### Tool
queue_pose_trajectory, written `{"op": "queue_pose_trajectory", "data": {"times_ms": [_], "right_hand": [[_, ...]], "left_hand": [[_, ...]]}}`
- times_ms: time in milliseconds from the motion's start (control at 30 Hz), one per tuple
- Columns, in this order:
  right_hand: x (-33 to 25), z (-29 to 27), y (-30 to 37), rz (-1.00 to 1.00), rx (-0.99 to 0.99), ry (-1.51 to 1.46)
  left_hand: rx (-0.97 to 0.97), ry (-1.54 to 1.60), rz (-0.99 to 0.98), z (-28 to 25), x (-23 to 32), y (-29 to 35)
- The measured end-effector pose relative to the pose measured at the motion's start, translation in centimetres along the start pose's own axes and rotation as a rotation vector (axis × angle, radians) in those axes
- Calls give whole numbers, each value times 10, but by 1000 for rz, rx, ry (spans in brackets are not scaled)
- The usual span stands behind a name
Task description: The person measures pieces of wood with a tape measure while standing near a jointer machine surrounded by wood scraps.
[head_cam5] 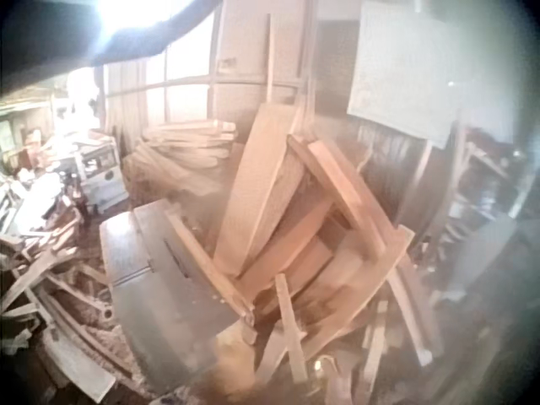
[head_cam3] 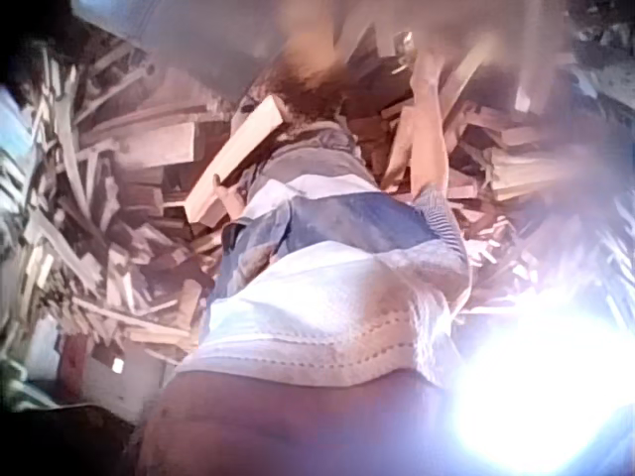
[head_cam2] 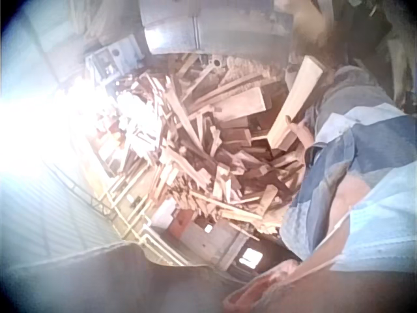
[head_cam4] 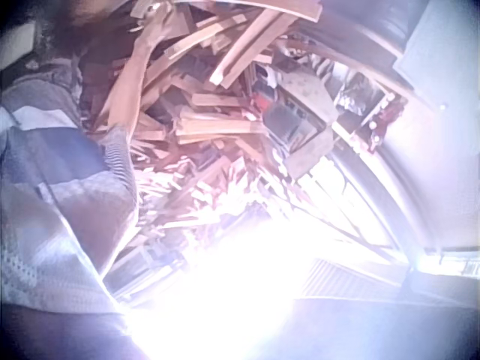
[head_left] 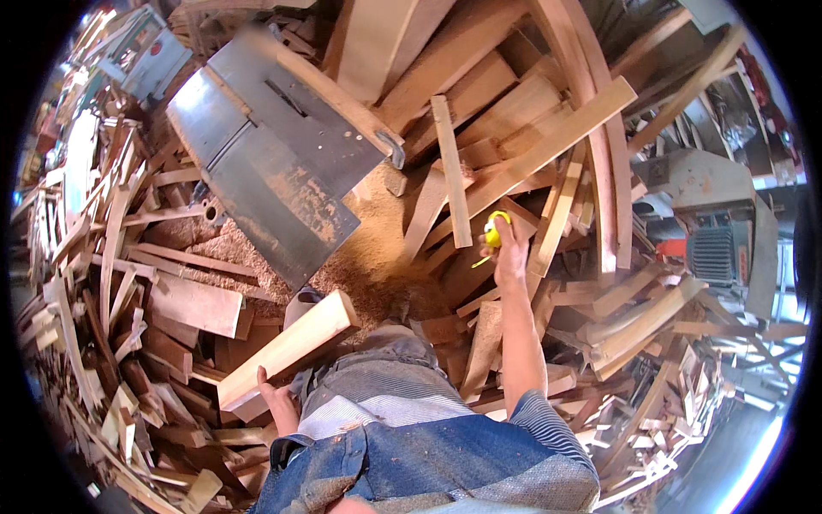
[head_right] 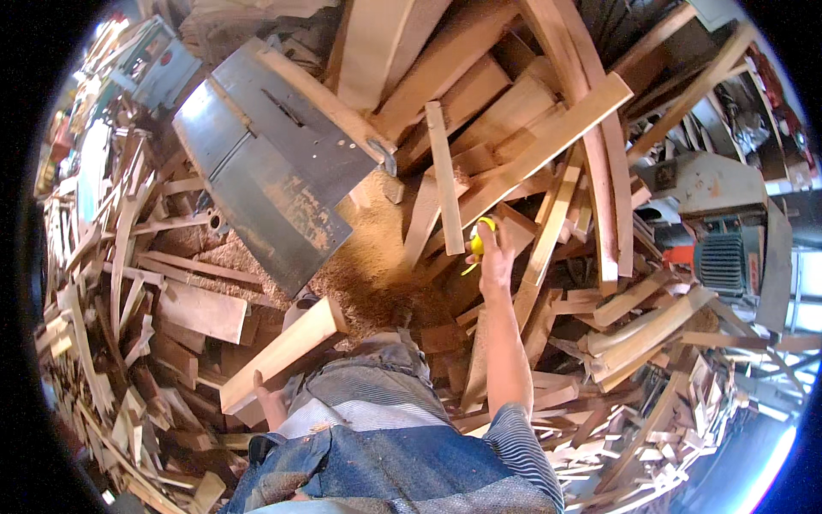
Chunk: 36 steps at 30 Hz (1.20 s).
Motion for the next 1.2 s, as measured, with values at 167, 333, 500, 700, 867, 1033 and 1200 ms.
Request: {"op": "queue_pose_trajectory", "data": {"times_ms": [167, 333, 500, 700, 867, 1033, 1200], "right_hand": [[-76, -75, 11, -246, 400, 859], [-86, -123, -27, -467, 445, 1113], [-108, -116, -84, -434, 474, 1393], [-106, -129, -128, -513, 637, 1771], [-116, -114, -118, -719, 703, 1743], [-129, -50, -41, -1020, 445, 1503], [-21, 59, 92, -869, -200, 1220]], "left_hand": [[-85, -449, 204, -2, 39, -13], [-140, -463, 229, 8, 36, -18], [-144, -517, 231, 3, 48, -3], [75, 718, -130, 6, -4, -12], [88, 1545, -468, 28, -87, -49], [105, 1602, -564, 37, -4, -58], [158, 1530, -473, 41, 27, -108]]}}
Point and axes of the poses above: each hand's wrist, its own y-axis away from the middle knuckle, its own z-axis out of the palm, x = y × z, the point moved 8 cm from there along -y, towards the middle knuckle, and after that the axes turned 10 degrees about -x, right-handed, at the moved point
